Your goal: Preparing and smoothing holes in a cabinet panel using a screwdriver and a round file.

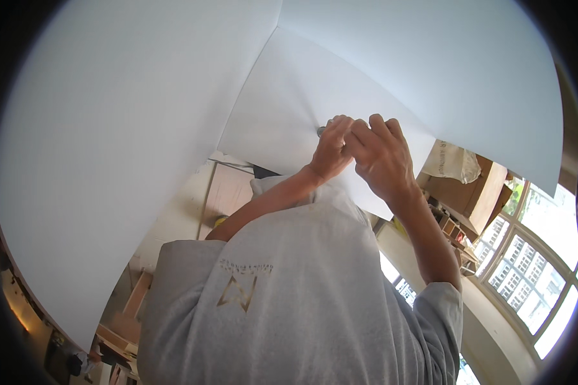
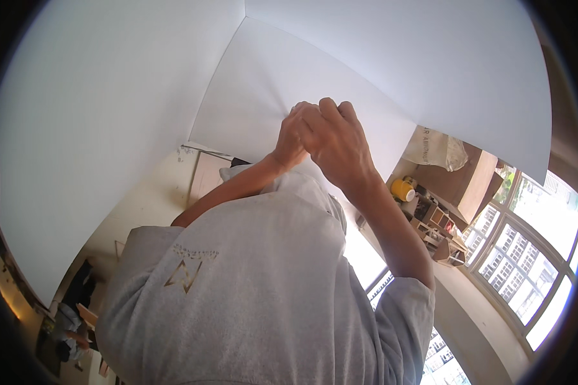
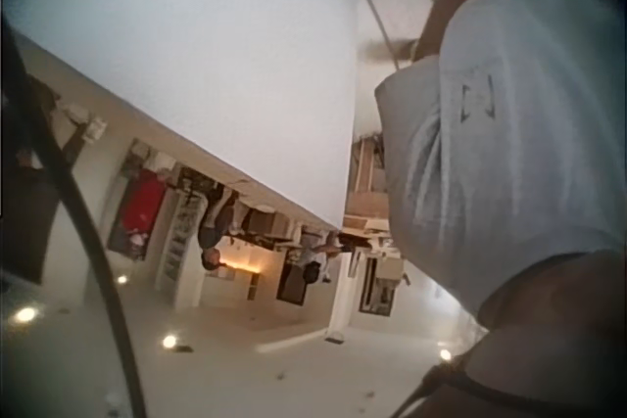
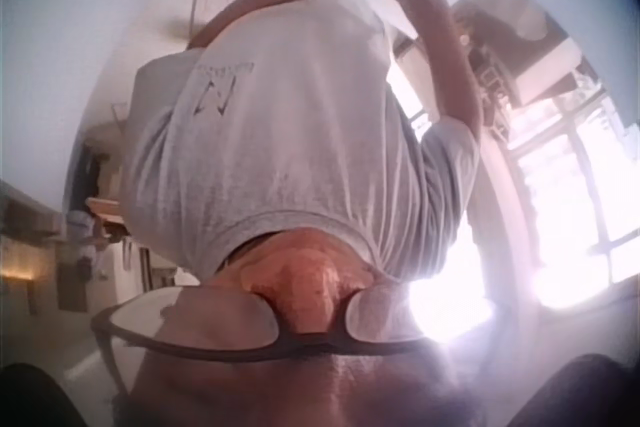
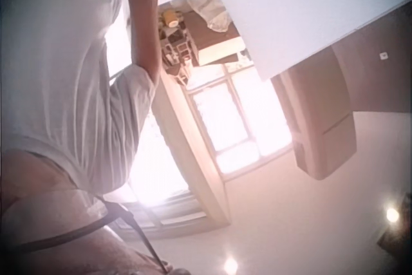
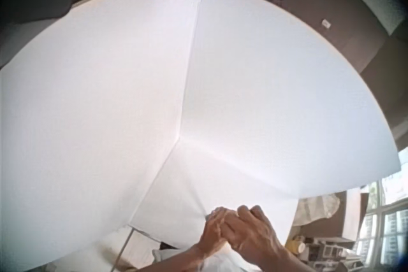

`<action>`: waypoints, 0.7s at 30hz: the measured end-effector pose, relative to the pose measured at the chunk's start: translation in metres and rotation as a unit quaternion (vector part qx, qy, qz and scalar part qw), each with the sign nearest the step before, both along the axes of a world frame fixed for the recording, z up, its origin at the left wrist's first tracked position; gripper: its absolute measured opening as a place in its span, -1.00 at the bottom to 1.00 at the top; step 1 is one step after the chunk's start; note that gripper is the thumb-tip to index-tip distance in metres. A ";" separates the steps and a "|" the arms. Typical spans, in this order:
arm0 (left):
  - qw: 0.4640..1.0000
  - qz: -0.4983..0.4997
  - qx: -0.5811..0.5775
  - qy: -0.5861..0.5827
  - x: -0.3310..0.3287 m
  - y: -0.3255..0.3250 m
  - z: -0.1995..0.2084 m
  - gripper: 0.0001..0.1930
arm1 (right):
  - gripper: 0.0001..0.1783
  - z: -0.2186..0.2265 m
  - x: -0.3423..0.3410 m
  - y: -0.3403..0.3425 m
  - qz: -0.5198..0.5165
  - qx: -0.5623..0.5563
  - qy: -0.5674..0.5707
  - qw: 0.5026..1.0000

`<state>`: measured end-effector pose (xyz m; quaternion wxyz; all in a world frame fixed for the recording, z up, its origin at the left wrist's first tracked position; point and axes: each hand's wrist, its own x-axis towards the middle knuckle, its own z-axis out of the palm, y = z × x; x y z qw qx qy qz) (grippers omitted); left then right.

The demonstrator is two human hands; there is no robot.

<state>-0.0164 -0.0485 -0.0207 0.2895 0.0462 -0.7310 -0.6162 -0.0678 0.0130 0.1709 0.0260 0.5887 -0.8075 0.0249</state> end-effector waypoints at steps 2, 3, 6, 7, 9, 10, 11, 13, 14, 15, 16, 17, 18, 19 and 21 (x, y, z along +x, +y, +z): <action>0.999 0.010 0.033 0.022 -0.012 0.003 0.002 -0.85 | -0.86 0.003 -0.007 -0.002 -0.002 0.003 -0.007 1.000; 0.997 0.018 0.065 0.041 -0.014 0.003 0.006 -0.86 | -0.87 0.010 -0.009 -0.005 -0.026 0.013 0.003 1.000; 0.995 0.004 0.092 -0.033 -0.023 0.000 0.014 -0.87 | -0.90 0.002 -0.019 -0.005 -0.053 0.021 0.017 0.998; 0.995 0.028 0.091 -0.030 -0.028 -0.002 0.013 -0.86 | -0.90 -0.001 -0.022 -0.005 -0.065 0.030 0.003 0.997; 0.994 0.016 0.097 -0.037 -0.028 -0.004 0.019 -0.85 | -0.90 -0.001 -0.023 -0.006 -0.077 0.038 -0.012 0.996; 0.994 0.003 0.102 -0.049 -0.026 -0.005 0.024 -0.83 | -0.89 0.001 -0.021 -0.005 -0.099 0.020 -0.009 0.995; 0.994 0.003 0.101 -0.050 -0.026 -0.005 0.023 -0.83 | -0.88 0.002 -0.018 -0.004 -0.121 0.003 -0.007 0.993; 0.992 -0.023 0.089 -0.083 -0.035 -0.008 0.023 -0.84 | -0.87 -0.002 -0.022 0.001 -0.129 0.011 -0.009 0.991; 0.993 -0.022 0.088 -0.081 -0.038 -0.009 0.023 -0.84 | -0.86 -0.004 -0.023 0.003 -0.139 0.020 -0.015 0.990; 0.993 -0.036 0.091 -0.065 -0.035 -0.011 0.029 -0.83 | -0.86 -0.003 -0.021 0.003 -0.141 0.020 -0.017 0.990; 0.993 -0.050 0.095 -0.049 -0.032 -0.012 0.032 -0.82 | -0.87 -0.001 -0.018 0.002 -0.149 0.000 -0.006 0.989; 0.992 -0.058 0.087 -0.074 -0.031 -0.010 0.030 -0.81 | -0.87 0.000 -0.015 0.002 -0.158 -0.020 0.005 0.987; 0.992 -0.058 0.086 -0.073 -0.034 -0.010 0.027 -0.81 | -0.87 -0.001 -0.017 0.003 -0.157 -0.021 0.007 0.987; 0.992 -0.064 0.076 -0.081 -0.035 -0.009 0.024 -0.82 | -0.87 -0.005 -0.019 0.006 -0.166 -0.003 0.003 0.986; 0.993 -0.062 0.092 -0.051 -0.030 -0.006 0.029 -0.89 | -0.88 -0.004 -0.017 0.008 -0.177 0.015 -0.003 0.984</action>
